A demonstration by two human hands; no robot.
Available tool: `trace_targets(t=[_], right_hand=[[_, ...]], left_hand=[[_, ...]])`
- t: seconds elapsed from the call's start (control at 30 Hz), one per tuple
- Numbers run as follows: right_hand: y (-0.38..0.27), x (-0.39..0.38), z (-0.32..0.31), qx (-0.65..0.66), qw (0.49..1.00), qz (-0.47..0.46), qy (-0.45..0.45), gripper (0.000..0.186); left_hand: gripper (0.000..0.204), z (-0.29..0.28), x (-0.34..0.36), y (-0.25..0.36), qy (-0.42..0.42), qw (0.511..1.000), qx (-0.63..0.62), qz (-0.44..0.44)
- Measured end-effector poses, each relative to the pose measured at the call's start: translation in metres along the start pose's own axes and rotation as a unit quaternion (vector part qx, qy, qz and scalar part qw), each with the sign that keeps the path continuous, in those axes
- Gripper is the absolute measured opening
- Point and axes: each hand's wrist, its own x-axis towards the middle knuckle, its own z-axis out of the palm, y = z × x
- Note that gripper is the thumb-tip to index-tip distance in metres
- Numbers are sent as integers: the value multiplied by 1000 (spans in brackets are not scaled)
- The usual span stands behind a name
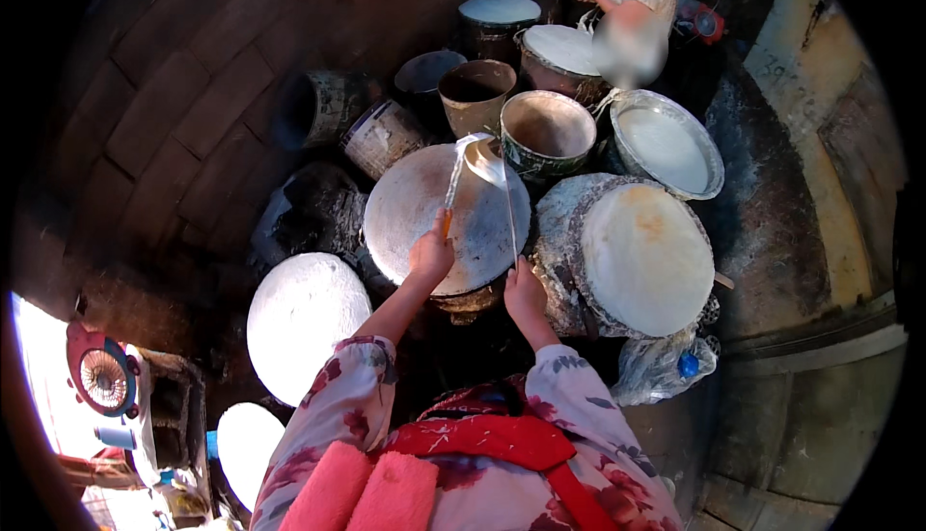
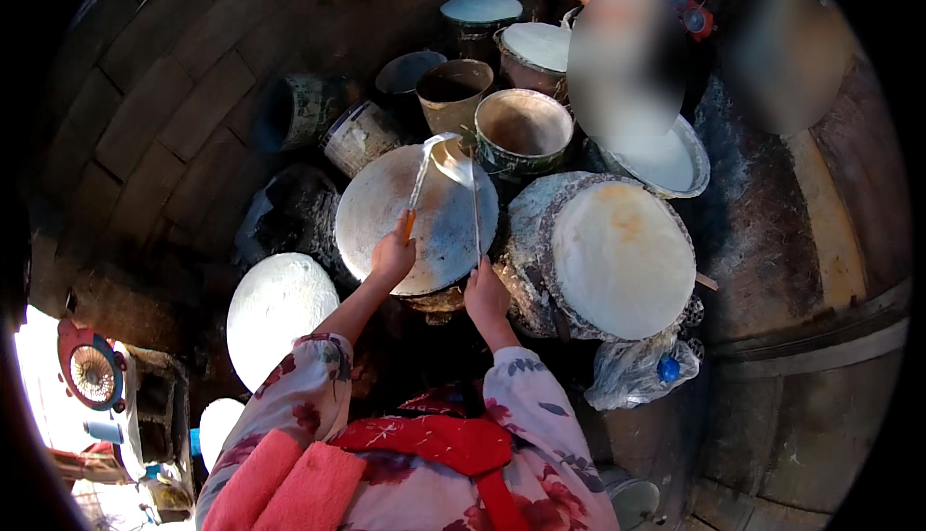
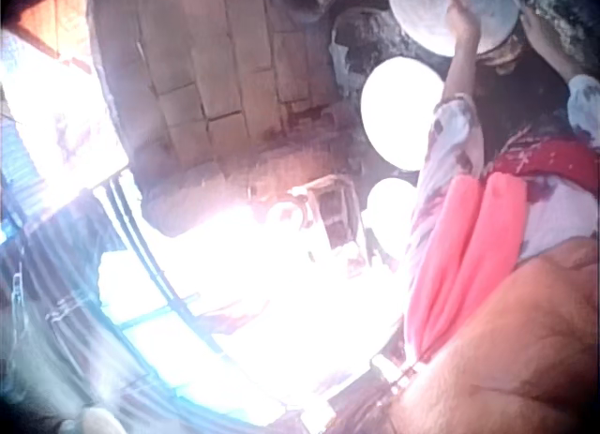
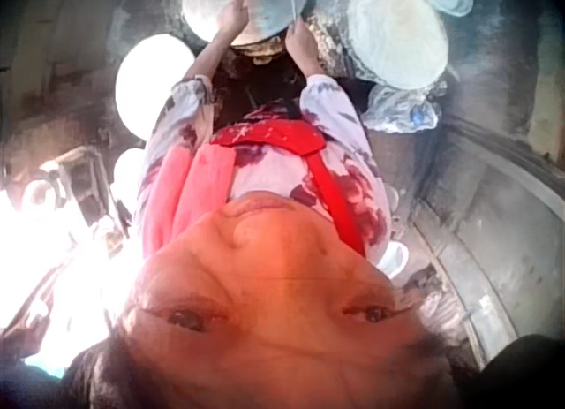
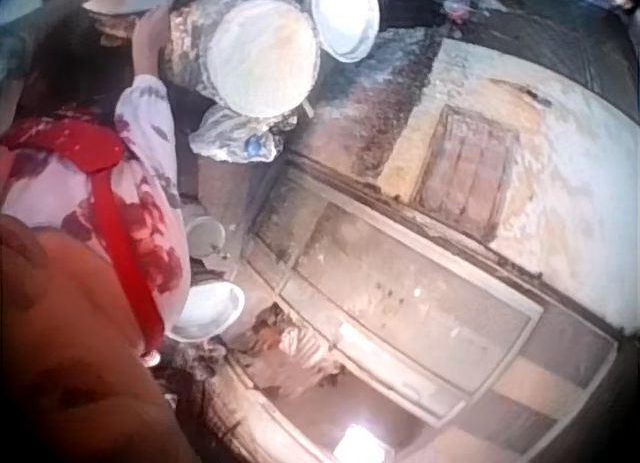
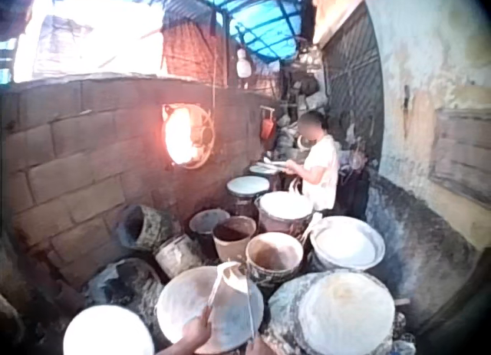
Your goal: The person scoops a white liquid batter from a large basin and pours it onto hot, circular metal pans. Using a wooden stick, they spread the batter into thin, round layers. The person then uses a ladle to lift and flip the cooking layers, checking their progress before moving them to a stack.
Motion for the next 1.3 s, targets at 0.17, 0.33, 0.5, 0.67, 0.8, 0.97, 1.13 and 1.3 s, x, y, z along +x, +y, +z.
trace_targets(t=[0.17,0.33,0.5,0.67,0.8,0.97,1.13,1.3], right_hand=[[0,0,22,-24,998,-49,-6,38],[-20,17,22,-33,998,-53,22,35],[0,23,38,-51,996,-69,17,41],[-24,46,18,-91,988,-118,-51,43],[1,66,-10,-105,990,-87,-33,41],[-17,72,20,-136,970,-187,-73,44],[-3,108,-21,-123,981,-145,-47,41],[-14,99,22,-210,940,-245,-111,46]], left_hand=[[69,-11,7,-14,22,999,24,-1],[69,-21,8,-33,37,997,49,-37],[68,-29,4,-38,34,995,65,-65],[68,-35,-7,-43,39,993,63,-87],[69,-45,-24,-51,56,991,52,-106],[69,-42,-35,-43,71,992,29,-105],[66,-51,-61,-56,83,987,-35,-131],[65,-46,-73,-45,67,985,-51,-150]])
